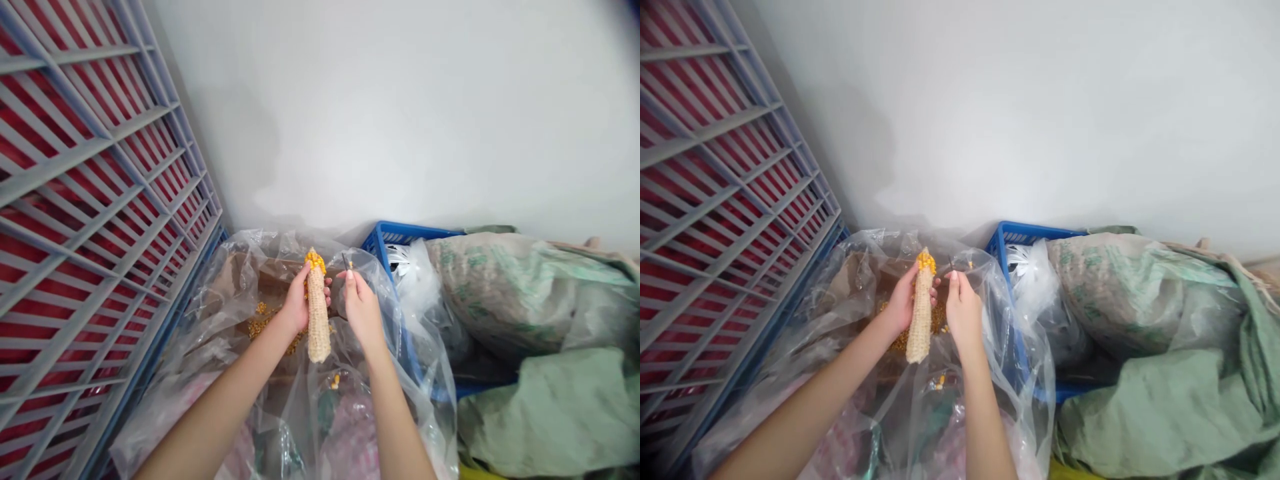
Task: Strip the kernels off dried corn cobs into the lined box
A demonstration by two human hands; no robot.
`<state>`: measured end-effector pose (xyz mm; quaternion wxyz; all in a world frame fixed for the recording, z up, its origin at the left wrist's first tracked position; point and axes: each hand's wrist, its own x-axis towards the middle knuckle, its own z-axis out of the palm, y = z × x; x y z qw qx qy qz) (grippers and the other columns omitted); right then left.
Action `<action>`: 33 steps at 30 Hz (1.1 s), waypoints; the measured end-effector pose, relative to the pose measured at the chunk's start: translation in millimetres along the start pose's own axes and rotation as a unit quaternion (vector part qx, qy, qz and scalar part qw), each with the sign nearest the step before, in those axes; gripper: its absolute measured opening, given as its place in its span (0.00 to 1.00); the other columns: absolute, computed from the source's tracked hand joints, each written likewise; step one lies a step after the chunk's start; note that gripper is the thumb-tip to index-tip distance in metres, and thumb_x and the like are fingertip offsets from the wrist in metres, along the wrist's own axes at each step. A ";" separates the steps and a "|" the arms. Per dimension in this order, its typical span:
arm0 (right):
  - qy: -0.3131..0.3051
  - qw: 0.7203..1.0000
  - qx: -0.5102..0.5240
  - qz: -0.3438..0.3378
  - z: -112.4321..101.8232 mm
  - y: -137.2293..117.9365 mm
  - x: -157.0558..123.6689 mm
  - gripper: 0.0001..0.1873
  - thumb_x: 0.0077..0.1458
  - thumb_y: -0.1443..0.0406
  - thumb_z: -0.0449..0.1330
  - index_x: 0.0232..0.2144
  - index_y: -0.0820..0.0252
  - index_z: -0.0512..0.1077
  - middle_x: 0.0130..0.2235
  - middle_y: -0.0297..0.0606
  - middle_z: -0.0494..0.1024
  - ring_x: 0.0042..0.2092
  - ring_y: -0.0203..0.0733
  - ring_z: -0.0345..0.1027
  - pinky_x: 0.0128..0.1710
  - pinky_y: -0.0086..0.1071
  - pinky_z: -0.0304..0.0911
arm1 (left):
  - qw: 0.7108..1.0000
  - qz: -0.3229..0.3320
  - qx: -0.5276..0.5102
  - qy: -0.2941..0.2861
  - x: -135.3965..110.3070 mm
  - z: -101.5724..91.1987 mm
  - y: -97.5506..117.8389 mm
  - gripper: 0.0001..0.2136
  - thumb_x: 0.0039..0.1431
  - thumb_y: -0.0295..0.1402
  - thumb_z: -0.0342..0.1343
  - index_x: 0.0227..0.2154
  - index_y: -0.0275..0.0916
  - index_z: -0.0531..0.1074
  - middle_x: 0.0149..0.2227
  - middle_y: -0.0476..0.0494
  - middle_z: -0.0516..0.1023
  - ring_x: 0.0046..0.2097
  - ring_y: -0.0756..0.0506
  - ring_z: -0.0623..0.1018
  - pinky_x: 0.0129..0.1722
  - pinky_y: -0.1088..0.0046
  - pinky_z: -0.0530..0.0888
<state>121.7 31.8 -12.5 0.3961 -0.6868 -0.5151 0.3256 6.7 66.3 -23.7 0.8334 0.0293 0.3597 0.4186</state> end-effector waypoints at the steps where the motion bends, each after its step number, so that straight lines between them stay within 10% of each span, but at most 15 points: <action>1: -0.004 1.000 -0.017 -0.008 -1.1 0.1 -0.4 0.21 0.57 0.52 0.41 0.35 0.55 0.69 0.25 0.33 0.69 0.27 0.38 0.60 0.28 0.30 0.54 | 1.000 0.007 0.014 0.008 1.3 -0.8 -0.6 0.16 0.57 0.43 0.47 0.27 0.33 0.68 0.19 0.47 0.70 0.18 0.52 0.70 0.18 0.77 0.69; 16: -0.028 0.992 -0.116 -0.053 -21.3 -5.6 -3.2 0.18 0.55 0.54 0.48 0.28 0.54 0.74 0.24 0.34 0.74 0.29 0.40 0.65 0.32 0.30 0.55 | 0.985 0.012 0.172 -0.022 0.1 -5.5 0.6 0.23 0.52 0.55 0.43 0.29 0.37 0.67 0.22 0.50 0.69 0.17 0.53 0.68 0.14 0.78 0.67; 22: -0.039 0.979 -0.190 -0.063 -28.6 -1.4 -2.6 0.18 0.55 0.56 0.48 0.25 0.54 0.74 0.24 0.35 0.75 0.27 0.39 0.64 0.29 0.30 0.53 | 0.922 0.151 0.357 -0.009 -2.7 -8.1 -3.0 0.22 0.49 0.52 0.50 0.41 0.43 0.66 0.20 0.53 0.69 0.16 0.53 0.68 0.13 0.81 0.63; 33: -0.072 0.992 -0.089 -0.049 -48.5 -6.6 -3.2 0.19 0.53 0.54 0.49 0.22 0.59 0.72 0.19 0.31 0.68 0.24 0.35 0.59 0.26 0.28 0.51 | 0.948 0.040 0.316 -0.003 -5.9 0.2 -1.1 0.25 0.46 0.60 0.45 0.26 0.39 0.64 0.17 0.52 0.67 0.14 0.53 0.65 0.13 0.79 0.62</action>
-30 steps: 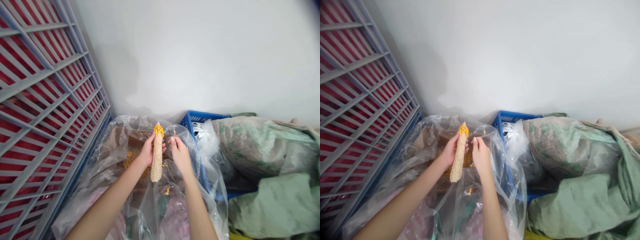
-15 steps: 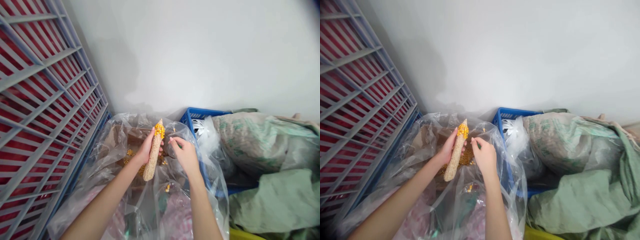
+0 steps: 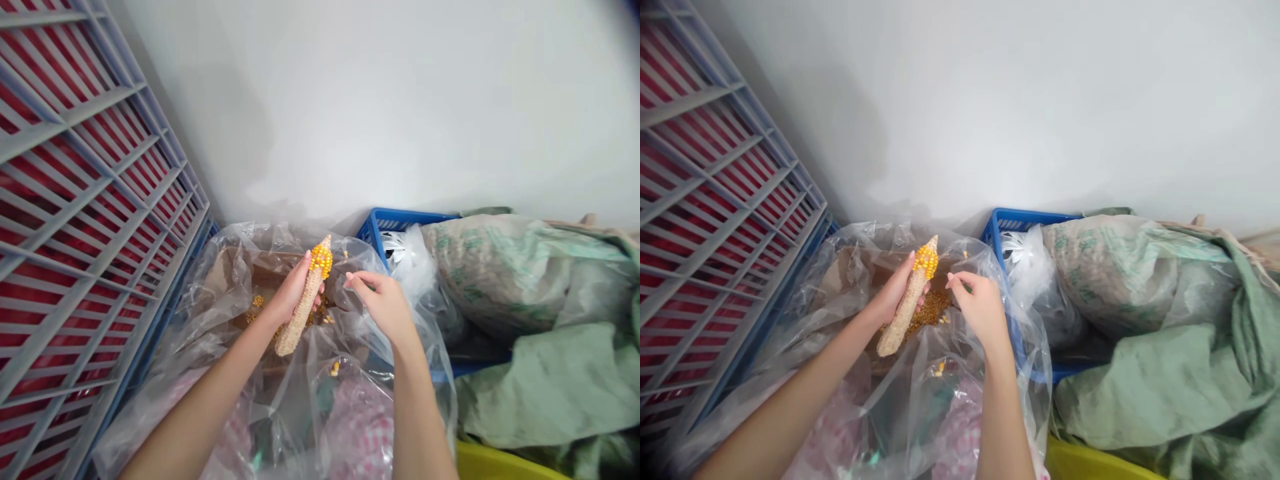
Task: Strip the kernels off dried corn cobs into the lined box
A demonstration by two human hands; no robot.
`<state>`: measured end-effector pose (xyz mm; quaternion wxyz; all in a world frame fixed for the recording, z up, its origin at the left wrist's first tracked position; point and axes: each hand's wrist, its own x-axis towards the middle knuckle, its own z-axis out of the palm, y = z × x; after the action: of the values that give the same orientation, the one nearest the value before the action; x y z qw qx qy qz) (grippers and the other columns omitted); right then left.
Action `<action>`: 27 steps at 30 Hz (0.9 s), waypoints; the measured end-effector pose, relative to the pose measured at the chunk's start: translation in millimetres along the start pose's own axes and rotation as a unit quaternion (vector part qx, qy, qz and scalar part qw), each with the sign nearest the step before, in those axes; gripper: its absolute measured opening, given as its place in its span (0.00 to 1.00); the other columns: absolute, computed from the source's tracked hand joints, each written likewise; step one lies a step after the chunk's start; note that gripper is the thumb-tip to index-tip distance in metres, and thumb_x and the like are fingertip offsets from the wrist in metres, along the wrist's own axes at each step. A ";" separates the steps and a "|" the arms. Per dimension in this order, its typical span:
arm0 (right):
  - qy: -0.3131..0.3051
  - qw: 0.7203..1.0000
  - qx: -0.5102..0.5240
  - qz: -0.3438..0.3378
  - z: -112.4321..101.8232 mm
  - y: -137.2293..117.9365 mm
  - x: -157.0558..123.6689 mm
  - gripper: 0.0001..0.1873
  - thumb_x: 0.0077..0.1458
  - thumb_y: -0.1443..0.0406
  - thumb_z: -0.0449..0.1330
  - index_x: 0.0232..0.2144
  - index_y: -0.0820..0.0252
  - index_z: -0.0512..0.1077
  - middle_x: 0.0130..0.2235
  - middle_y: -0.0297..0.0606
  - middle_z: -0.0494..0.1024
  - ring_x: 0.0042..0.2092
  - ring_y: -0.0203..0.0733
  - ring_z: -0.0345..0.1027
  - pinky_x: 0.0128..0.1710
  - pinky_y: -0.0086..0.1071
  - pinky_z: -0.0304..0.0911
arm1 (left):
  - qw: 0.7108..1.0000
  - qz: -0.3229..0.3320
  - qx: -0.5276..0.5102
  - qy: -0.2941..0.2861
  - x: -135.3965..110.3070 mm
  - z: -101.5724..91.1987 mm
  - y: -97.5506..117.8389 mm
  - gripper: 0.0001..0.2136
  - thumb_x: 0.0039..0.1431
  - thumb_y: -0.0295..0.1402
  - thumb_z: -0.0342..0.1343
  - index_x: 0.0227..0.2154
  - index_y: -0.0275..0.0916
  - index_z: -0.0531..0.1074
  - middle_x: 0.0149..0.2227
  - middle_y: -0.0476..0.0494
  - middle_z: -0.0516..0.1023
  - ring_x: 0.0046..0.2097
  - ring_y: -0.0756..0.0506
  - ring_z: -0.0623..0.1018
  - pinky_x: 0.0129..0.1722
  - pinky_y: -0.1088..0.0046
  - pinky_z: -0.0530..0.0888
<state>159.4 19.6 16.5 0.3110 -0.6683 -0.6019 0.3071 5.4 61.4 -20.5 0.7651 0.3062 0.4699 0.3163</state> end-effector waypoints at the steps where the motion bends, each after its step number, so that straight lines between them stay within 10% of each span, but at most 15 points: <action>1: 0.003 1.000 0.004 -0.002 -0.7 -0.4 -0.5 0.19 0.53 0.54 0.49 0.22 0.60 0.72 0.20 0.31 0.68 0.24 0.35 0.59 0.27 0.28 0.51 | 1.000 -0.001 0.002 0.000 -0.4 -0.8 0.5 0.25 0.46 0.60 0.45 0.26 0.39 0.64 0.17 0.52 0.67 0.14 0.54 0.65 0.13 0.79 0.62; 27: -0.027 0.999 -0.012 0.012 -6.5 -2.6 -2.2 0.18 0.52 0.56 0.51 0.20 0.59 0.71 0.18 0.29 0.63 0.23 0.33 0.54 0.27 0.28 0.48 | 0.994 0.057 0.098 0.006 0.3 -6.7 -2.5 0.24 0.50 0.57 0.44 0.42 0.44 0.64 0.19 0.51 0.69 0.15 0.51 0.67 0.11 0.78 0.62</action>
<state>162.7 17.4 22.7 0.2830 -0.6703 -0.6059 0.3217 -0.1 61.3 -25.1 0.7095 0.4042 0.4847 0.3135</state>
